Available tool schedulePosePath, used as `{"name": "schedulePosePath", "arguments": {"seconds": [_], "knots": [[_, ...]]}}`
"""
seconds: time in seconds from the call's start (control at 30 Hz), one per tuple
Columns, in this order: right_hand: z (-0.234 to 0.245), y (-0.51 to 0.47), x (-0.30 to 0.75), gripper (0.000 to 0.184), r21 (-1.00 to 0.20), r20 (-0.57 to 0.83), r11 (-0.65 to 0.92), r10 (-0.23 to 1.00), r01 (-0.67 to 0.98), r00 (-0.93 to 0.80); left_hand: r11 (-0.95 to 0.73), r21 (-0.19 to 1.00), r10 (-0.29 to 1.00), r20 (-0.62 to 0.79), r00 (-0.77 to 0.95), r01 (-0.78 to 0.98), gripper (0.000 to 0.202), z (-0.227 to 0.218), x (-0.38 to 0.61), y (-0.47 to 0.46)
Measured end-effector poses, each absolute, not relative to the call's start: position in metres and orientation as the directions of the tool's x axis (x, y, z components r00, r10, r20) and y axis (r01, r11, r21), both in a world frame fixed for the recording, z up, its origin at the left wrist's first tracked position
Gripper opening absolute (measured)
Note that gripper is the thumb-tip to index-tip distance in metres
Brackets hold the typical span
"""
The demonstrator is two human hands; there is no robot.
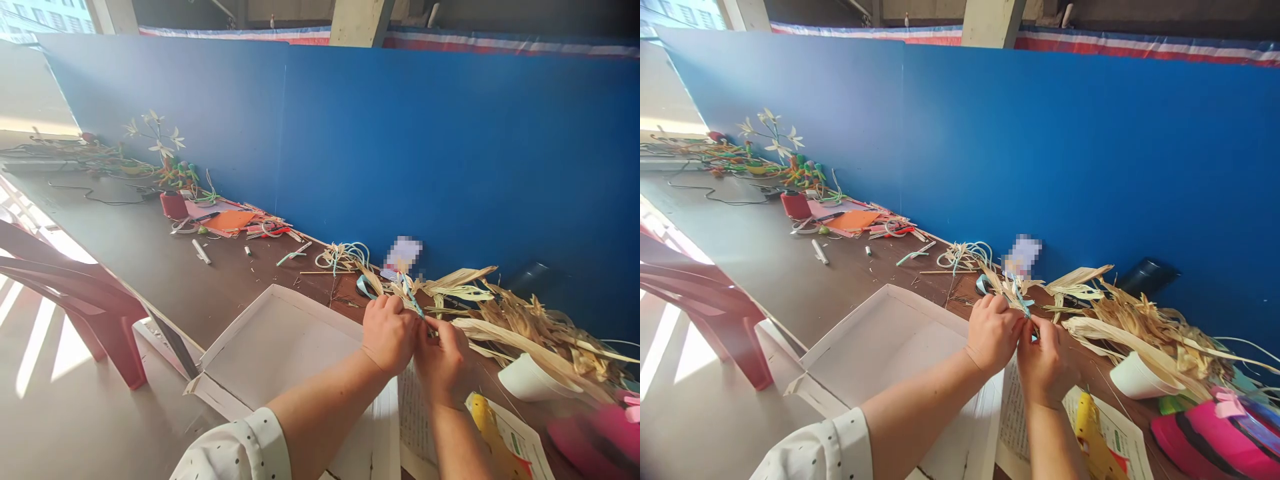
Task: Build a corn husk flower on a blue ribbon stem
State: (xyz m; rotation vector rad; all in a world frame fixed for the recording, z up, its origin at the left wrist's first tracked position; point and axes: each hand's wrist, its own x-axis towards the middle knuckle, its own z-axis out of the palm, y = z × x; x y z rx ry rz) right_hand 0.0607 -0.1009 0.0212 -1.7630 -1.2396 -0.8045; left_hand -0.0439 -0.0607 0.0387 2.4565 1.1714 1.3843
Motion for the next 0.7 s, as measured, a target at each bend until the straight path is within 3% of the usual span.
{"name": "schedulePosePath", "arguments": {"seconds": [0.27, 0.7], "knots": [[0.02, -0.1, 0.061, 0.026, -0.272, 0.831, -0.195, 0.447, 0.942, 0.332, -0.693, 0.396, 0.649, 0.706, 0.283, 0.602, 0.03, 0.038, -0.039, -0.06], [0.019, -0.082, 0.07, 0.029, -0.297, 0.837, -0.081, 0.458, 0.951, 0.3, -0.688, 0.352, 0.639, 0.708, 0.301, 0.634, 0.03, 0.041, -0.029, -0.043]]}}
